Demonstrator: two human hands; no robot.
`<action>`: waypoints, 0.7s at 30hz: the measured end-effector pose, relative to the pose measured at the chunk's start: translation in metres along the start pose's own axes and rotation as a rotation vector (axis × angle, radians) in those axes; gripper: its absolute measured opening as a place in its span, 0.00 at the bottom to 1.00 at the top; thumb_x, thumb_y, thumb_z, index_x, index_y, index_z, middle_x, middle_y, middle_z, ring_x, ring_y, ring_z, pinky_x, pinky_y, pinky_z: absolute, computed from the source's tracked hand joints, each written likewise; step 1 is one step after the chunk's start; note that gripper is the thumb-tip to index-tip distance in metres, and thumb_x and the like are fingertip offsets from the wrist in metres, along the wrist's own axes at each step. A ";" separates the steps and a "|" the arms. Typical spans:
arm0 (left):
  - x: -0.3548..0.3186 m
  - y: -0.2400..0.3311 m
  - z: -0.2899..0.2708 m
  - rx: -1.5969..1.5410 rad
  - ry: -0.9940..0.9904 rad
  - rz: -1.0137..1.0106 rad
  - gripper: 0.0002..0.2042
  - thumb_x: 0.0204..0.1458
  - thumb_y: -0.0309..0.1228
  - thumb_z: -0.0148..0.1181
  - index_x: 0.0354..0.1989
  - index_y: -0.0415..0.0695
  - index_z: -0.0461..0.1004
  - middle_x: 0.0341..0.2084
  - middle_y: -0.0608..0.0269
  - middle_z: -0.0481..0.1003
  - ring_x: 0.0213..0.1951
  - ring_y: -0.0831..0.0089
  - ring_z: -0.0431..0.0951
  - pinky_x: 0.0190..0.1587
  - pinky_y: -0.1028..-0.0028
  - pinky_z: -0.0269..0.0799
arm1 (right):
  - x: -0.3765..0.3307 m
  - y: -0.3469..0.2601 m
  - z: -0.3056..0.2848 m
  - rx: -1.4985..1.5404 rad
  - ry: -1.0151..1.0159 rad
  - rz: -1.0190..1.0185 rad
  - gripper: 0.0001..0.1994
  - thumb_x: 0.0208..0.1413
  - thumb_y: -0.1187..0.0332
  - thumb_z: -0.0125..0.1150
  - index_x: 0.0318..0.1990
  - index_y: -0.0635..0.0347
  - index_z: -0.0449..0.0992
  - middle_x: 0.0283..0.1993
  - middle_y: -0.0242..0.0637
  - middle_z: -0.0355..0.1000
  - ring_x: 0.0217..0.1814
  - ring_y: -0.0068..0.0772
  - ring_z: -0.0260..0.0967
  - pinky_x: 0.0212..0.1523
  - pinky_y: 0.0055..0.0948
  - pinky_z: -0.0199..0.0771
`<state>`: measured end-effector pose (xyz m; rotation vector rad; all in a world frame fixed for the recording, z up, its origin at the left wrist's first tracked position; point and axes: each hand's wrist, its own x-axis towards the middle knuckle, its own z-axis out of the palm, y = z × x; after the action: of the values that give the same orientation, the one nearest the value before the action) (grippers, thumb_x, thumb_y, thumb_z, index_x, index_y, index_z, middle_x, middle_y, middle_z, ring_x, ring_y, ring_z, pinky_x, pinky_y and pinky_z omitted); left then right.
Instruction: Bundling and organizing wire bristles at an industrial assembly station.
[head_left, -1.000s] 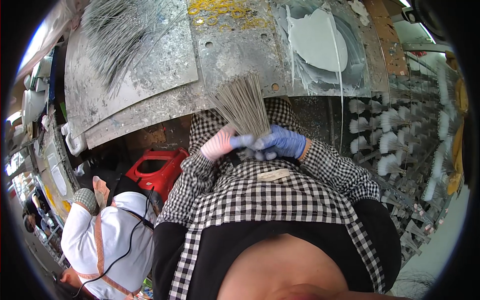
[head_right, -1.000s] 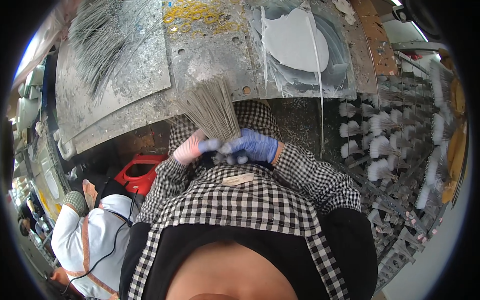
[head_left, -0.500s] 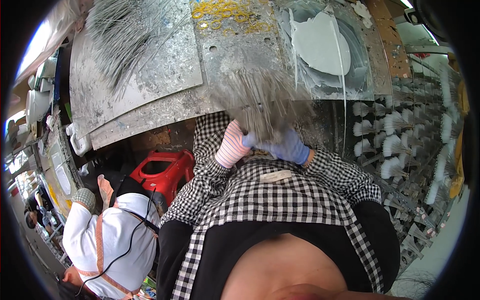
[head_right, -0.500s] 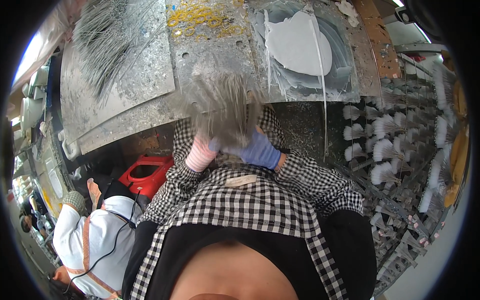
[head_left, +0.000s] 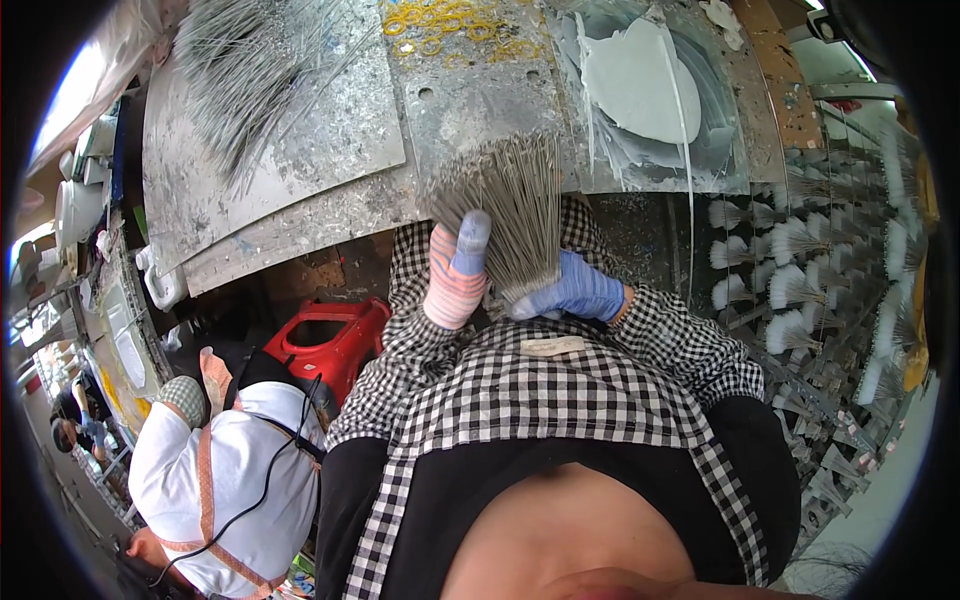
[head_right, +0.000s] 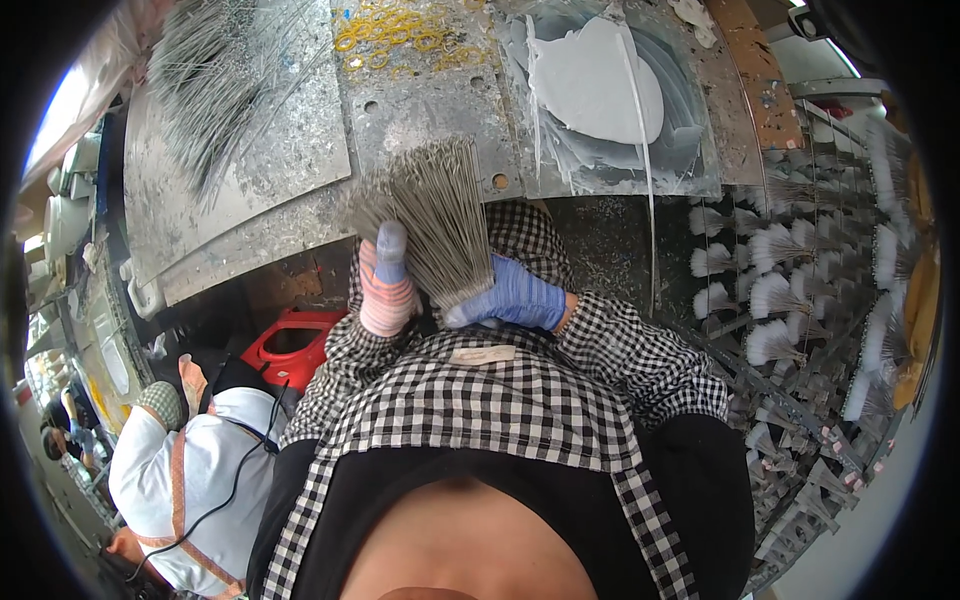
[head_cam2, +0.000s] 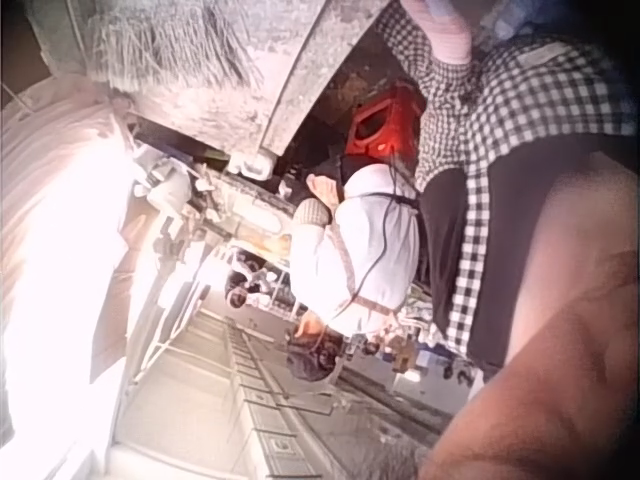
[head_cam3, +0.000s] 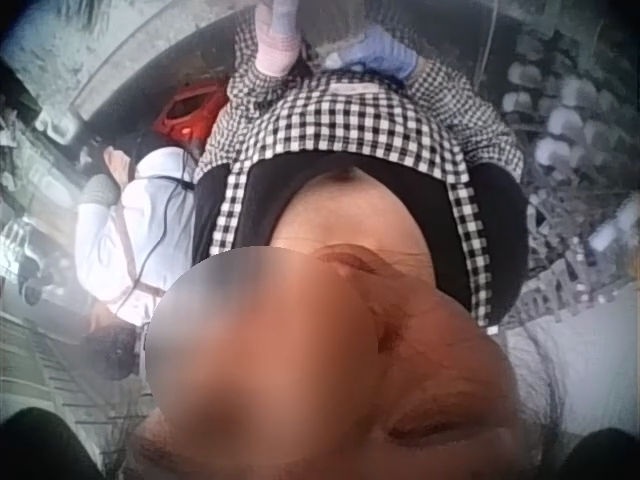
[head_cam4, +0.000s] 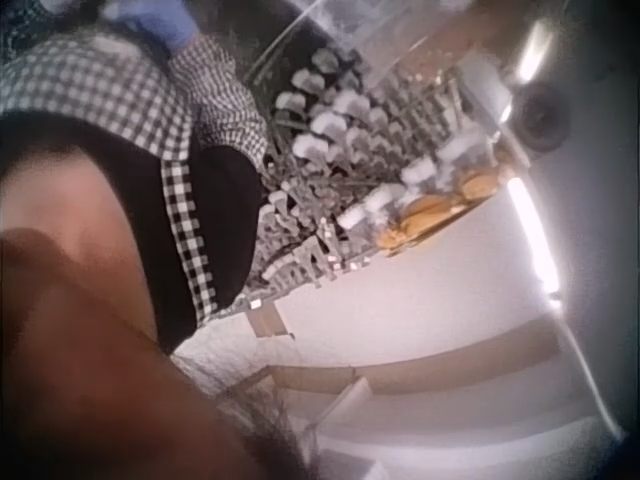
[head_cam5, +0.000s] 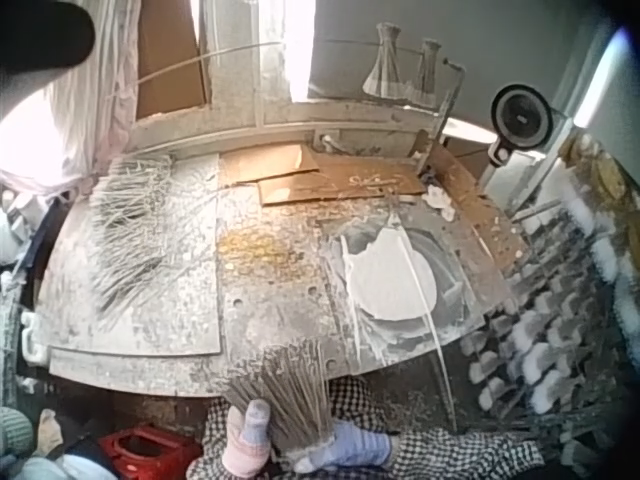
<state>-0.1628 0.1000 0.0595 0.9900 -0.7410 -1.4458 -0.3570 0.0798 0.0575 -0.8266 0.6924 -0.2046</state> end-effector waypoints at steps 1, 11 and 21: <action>0.000 -0.005 0.006 -0.023 0.042 0.003 0.31 0.64 0.50 0.58 0.65 0.37 0.67 0.55 0.52 0.77 0.55 0.65 0.77 0.59 0.64 0.73 | 0.000 -0.001 0.002 0.000 0.017 -0.008 0.18 0.50 0.67 0.76 0.47 0.59 0.79 0.28 0.27 0.74 0.19 0.15 0.65 0.18 0.17 0.62; -0.020 -0.009 0.003 0.429 0.075 -0.067 0.20 0.63 0.31 0.65 0.60 0.36 0.74 0.40 0.60 0.82 0.41 0.79 0.80 0.43 0.76 0.76 | -0.001 0.001 0.008 0.072 0.391 -0.170 0.14 0.52 0.69 0.74 0.45 0.62 0.79 0.28 0.28 0.75 0.17 0.14 0.62 0.18 0.16 0.61; -0.025 0.004 -0.023 -0.291 0.183 -0.218 0.26 0.72 0.42 0.47 0.66 0.29 0.62 0.61 0.35 0.70 0.63 0.55 0.74 0.64 0.60 0.72 | -0.006 -0.015 -0.002 -0.048 0.482 -0.033 0.17 0.57 0.70 0.69 0.52 0.68 0.77 0.38 0.39 0.79 0.35 0.26 0.80 0.25 0.16 0.75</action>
<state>-0.1415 0.1260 0.0573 0.9805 -0.2855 -1.5729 -0.3615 0.0714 0.0708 -0.8425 1.1387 -0.4260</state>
